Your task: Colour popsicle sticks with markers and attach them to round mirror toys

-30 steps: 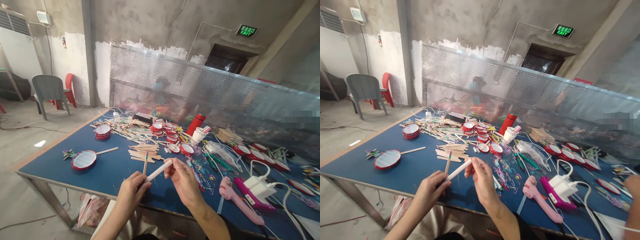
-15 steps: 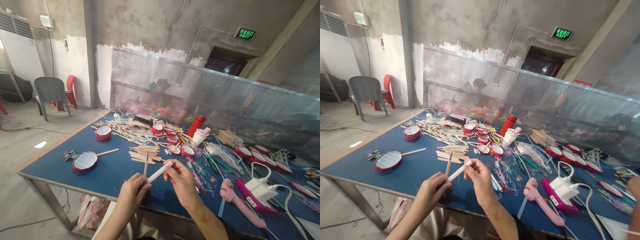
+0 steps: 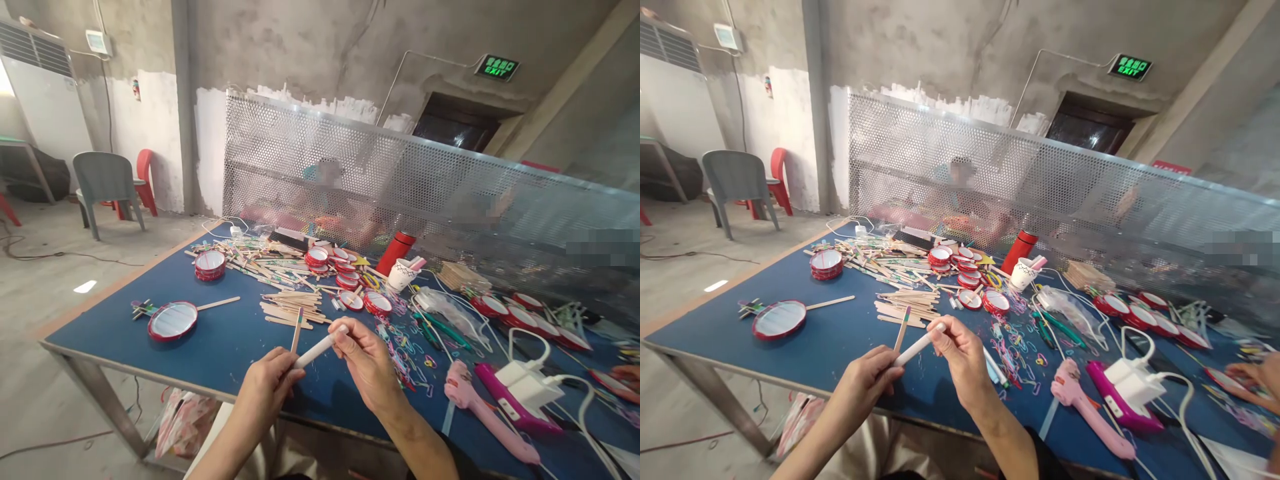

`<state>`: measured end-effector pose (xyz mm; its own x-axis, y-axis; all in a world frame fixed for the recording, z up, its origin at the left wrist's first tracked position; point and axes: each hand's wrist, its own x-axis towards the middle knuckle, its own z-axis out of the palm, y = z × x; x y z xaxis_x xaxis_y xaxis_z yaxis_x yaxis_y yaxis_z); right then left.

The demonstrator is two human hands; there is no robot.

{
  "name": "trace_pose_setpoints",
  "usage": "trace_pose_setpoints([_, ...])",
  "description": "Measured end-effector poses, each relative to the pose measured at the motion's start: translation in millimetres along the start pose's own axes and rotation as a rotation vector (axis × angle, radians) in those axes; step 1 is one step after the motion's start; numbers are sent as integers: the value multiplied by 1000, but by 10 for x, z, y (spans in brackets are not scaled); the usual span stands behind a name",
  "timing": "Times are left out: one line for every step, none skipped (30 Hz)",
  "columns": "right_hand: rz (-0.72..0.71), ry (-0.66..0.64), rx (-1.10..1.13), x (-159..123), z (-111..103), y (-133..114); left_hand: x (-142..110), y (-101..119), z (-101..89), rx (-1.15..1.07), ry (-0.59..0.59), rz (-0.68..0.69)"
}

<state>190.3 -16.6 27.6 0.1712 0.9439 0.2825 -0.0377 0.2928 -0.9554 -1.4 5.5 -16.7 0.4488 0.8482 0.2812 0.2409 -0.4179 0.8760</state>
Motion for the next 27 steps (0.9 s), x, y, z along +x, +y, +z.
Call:
trace_pose_setpoints([-2,-8,9,9,-10,-8,0,3,-5,-3,-2,-2])
trace_pose_setpoints([-3,-15,22,17,-20,-16,1,7,-9,-5,-4,-4])
trace_pose_setpoints([-6,-22,35,25,-28,-23,0,10,-11,-9,-6,-6])
trace_pose_setpoints([-11,-29,45,30,-32,-25,0,13,-13,-11,-9,-7])
trace_pose_setpoints([-14,-36,50,31,-30,-22,-1,15,-13,-12,-12,-5])
trace_pose_setpoints([-17,-36,51,28,-23,-13,-2,16,-12,-12,-12,-2])
trace_pose_setpoints([-19,-26,49,20,-9,2,-3,16,-10,-10,-8,0])
trace_pose_setpoints([-18,-8,46,11,9,19,-6,15,-7,-8,-2,1])
trace_pose_setpoints([-16,16,41,2,27,35,-10,13,-3,-8,4,1])
trace_pose_setpoints([-16,52,41,-1,41,46,-16,9,0,-10,9,-2])
trace_pose_setpoints([-23,99,53,3,45,48,-22,5,2,-14,14,-5])
trace_pose_setpoints([-38,152,77,19,36,37,-29,2,3,-17,19,-5])
trace_pose_setpoints([-57,205,111,46,10,16,-36,-1,3,-23,24,-3])
trace_pose_setpoints([-78,253,152,82,-32,-15,-42,-3,1,-32,27,-2])
trace_pose_setpoints([-94,295,194,121,-86,-50,-46,-2,-3,-45,27,-3])
trace_pose_setpoints([-100,317,224,158,-147,-83,-48,0,-9,-60,23,-5])
trace_pose_setpoints([-94,325,240,186,-206,-109,-47,4,-17,-75,14,-10])
trace_pose_setpoints([-81,327,245,201,-257,-123,-45,9,-24,-85,6,-19])
trace_pose_setpoints([-63,326,244,200,-294,-124,-41,15,-32,-89,-3,-27])
trace_pose_setpoints([-44,326,244,185,-315,-112,-36,21,-40,-85,-7,-32])
trace_pose_setpoints([-25,324,245,159,-319,-91,-31,27,-47,-77,-10,-33])
trace_pose_setpoints([-8,323,252,126,-308,-64,-27,32,-52,-68,-11,-33])
trace_pose_setpoints([6,322,262,92,-285,-36,-22,36,-56,-58,-15,-30])
trace_pose_setpoints([16,320,271,62,-254,-10,-19,39,-60,-48,-19,-27])
trace_pose_setpoints([21,317,278,37,-220,12,-16,40,-62,-39,-21,-25])
trace_pose_setpoints([24,313,281,19,-184,29,-15,41,-64,-32,-20,-24])
trace_pose_setpoints([25,310,282,9,-150,40,-14,40,-65,-30,-20,-25])
